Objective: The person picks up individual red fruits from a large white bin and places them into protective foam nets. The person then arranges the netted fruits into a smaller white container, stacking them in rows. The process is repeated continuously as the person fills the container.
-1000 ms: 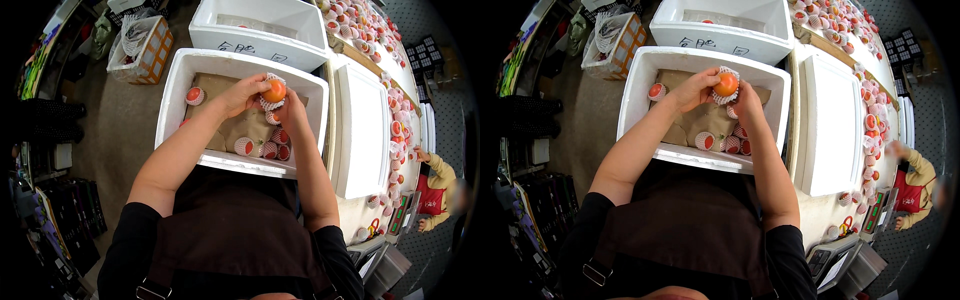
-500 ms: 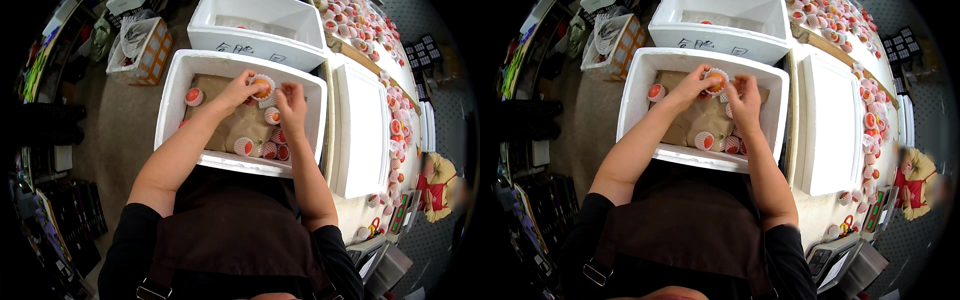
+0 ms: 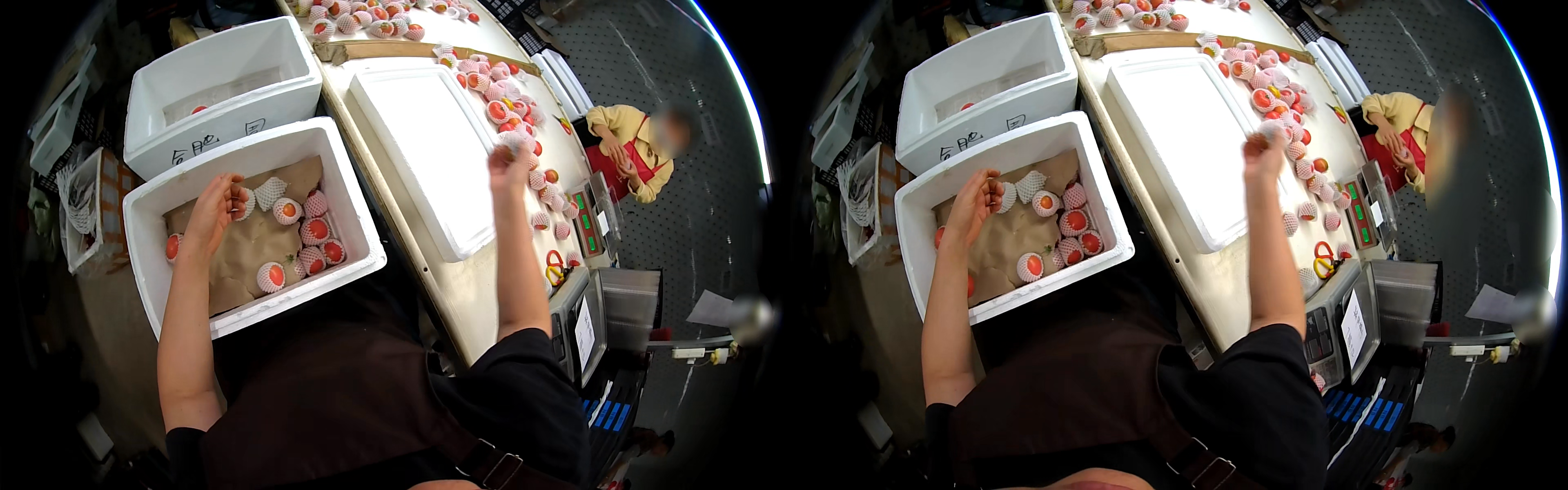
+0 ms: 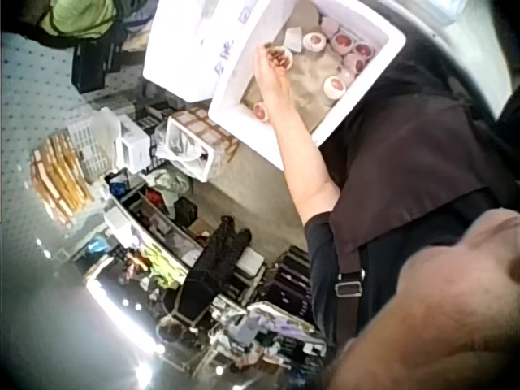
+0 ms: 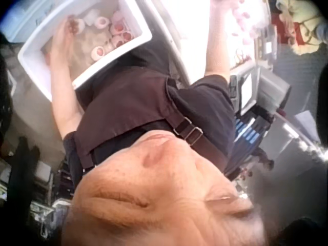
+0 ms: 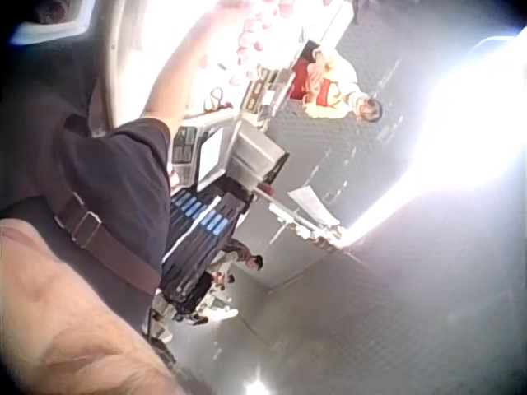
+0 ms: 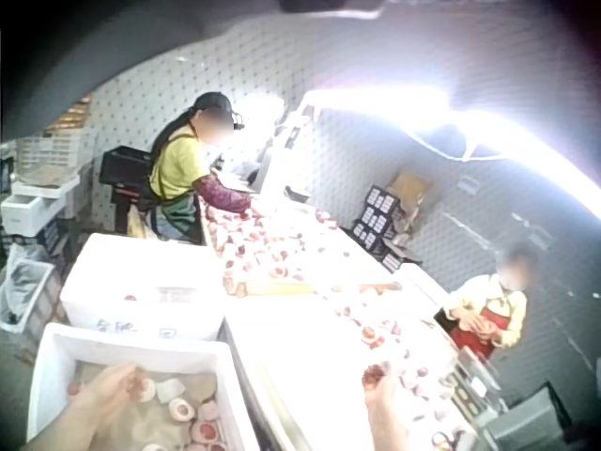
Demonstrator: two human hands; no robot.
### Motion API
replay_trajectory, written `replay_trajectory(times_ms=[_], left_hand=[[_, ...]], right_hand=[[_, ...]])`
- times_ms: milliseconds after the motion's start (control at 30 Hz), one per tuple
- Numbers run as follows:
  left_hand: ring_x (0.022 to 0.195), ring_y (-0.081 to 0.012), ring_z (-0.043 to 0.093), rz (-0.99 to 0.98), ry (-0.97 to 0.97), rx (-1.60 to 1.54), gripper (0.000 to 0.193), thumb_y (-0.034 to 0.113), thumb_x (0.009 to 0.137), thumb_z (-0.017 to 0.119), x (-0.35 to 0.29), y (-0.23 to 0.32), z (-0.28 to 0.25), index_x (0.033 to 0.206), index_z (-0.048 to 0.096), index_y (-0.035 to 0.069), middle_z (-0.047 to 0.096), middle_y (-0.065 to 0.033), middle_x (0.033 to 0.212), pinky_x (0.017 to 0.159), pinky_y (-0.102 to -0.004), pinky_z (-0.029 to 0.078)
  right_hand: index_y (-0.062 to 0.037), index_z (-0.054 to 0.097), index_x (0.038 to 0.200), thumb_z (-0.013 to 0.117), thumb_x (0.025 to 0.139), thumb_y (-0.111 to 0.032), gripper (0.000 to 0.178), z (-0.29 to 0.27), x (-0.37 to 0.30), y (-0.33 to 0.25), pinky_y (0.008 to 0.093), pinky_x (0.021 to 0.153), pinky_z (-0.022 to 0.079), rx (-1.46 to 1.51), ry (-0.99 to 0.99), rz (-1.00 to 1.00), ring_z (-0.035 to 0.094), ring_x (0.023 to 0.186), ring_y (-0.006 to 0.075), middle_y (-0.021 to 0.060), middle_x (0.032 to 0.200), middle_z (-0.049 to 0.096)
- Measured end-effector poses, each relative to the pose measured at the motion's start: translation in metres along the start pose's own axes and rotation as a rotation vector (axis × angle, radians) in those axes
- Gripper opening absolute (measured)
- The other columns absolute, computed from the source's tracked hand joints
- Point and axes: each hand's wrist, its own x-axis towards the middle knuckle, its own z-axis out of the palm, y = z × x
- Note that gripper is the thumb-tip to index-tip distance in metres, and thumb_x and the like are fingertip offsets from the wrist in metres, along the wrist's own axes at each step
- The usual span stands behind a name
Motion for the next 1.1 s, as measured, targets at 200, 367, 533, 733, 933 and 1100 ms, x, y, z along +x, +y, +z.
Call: replay_trajectory(times_ms=[200, 367, 533, 733, 933, 1100], left_hand=[[0.071, -0.0087, 0.052, 0.048, 0.061, 0.036, 0.030, 0.036, 0.098, 0.046, -0.002, -0.006, -0.008, 0.109, 0.053, 0.009, 0.056, -0.0016, 0.082, 0.064, -0.0239, 0.042], [0.064, -0.0098, 0.051, 0.193, 0.306, 0.028, 0.019, 0.028, 0.095, 0.050, 0.007, -0.020, -0.033, 0.100, 0.055, 0.009, 0.056, -0.0013, 0.074, 0.059, -0.0248, 0.040], [0.061, -0.0093, 0.054, 0.189, 0.624, -0.090, 0.015, 0.024, 0.090, 0.055, 0.009, -0.015, -0.046, 0.091, 0.056, 0.009, 0.057, -0.0008, 0.072, 0.057, -0.0238, 0.043], [0.060, -0.0097, 0.052, 0.240, 0.679, -0.117, 0.013, 0.020, 0.089, 0.055, 0.008, -0.007, -0.043, 0.088, 0.056, 0.007, 0.056, -0.0016, 0.071, 0.055, -0.0237, 0.043], [0.060, -0.0099, 0.052, 0.250, 0.658, -0.150, 0.013, 0.019, 0.088, 0.055, 0.009, -0.006, -0.041, 0.086, 0.055, 0.006, 0.056, -0.0021, 0.071, 0.054, -0.0234, 0.043], [0.059, -0.0099, 0.052, 0.247, 0.652, -0.160, 0.012, 0.018, 0.087, 0.056, 0.010, -0.005, -0.040, 0.084, 0.055, 0.006, 0.056, -0.0023, 0.070, 0.054, -0.0239, 0.043]], right_hand=[[-0.0087, 0.051, 0.109, 0.053, 0.093, -0.033, 0.029, -0.077, 0.025, -0.061, 0.0361, 0.072, 0.052, -0.312, 0.294, -0.146, 0.062, 0.081, 0.0252, 0.0095, 0.101, 0.058], [-0.0022, 0.052, 0.107, 0.051, 0.093, -0.013, 0.017, 0.021, -0.073, 0.014, 0.0301, 0.066, 0.051, -0.496, -0.187, -0.366, 0.059, 0.071, 0.0163, 0.0074, 0.085, 0.060], [-0.0009, 0.055, 0.115, 0.053, 0.093, -0.014, 0.025, 0.127, -0.200, 0.119, 0.0290, 0.074, 0.050, -0.890, -0.942, -0.079, 0.060, 0.080, 0.0141, 0.0085, 0.092, 0.063], [-0.0045, 0.053, 0.124, 0.063, 0.083, -0.017, 0.044, 0.171, -0.219, 0.274, 0.0362, 0.085, 0.049, -1.428, -1.311, -0.346, 0.061, 0.095, 0.0310, 0.0170, 0.109, 0.060], [-0.0107, 0.054, 0.123, 0.067, 0.076, -0.020, 0.049, 0.168, -0.240, 0.331, 0.0441, 0.087, 0.048, -1.621, -1.531, -0.689, 0.055, 0.104, 0.0389, 0.0195, 0.116, 0.055], [-0.0110, 0.058, 0.119, 0.067, 0.080, -0.029, 0.044, 0.168, -0.269, 0.309, 0.0396, 0.085, 0.049, -1.567, -2.001, 0.032, 0.063, 0.094, 0.0331, 0.0175, 0.099, 0.065]])
